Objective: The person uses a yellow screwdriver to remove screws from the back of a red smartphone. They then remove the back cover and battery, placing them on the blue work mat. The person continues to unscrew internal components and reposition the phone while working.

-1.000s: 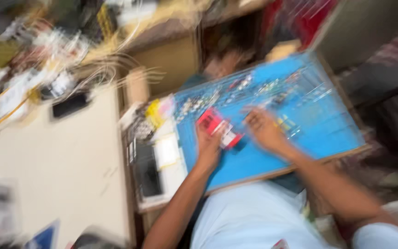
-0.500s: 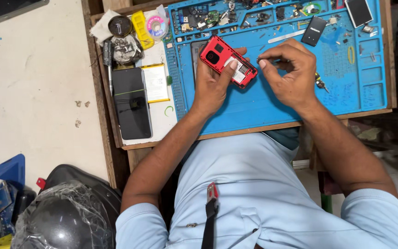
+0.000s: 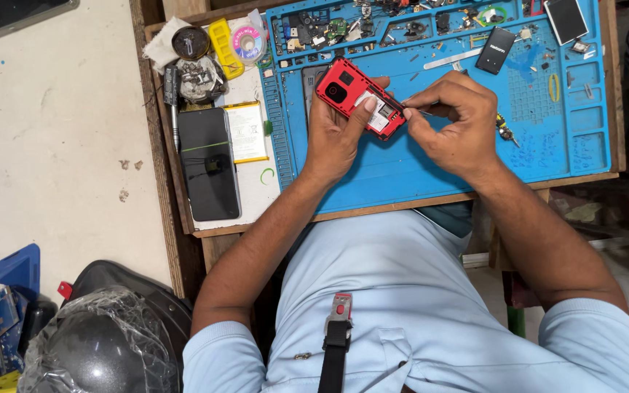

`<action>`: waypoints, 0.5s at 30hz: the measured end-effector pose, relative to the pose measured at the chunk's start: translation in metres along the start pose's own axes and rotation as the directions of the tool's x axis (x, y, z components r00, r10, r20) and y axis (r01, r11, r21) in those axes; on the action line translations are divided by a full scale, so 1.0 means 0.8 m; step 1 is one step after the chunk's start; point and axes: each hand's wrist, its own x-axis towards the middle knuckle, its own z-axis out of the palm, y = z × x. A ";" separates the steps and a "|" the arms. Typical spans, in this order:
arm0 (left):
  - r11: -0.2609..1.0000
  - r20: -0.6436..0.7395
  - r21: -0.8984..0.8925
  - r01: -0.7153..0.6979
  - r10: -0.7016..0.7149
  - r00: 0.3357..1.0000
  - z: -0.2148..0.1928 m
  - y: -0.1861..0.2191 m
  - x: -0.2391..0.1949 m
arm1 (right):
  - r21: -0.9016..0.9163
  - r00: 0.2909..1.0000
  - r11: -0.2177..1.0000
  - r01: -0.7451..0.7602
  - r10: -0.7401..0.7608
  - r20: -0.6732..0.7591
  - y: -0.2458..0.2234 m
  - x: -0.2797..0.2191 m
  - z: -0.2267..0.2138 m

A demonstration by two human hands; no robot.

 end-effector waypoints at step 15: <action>0.991 0.016 0.080 -0.109 0.108 0.994 0.011 -0.002 -0.008 | -0.440 0.964 0.868 0.230 -0.265 -0.019 -0.016 -0.008 0.016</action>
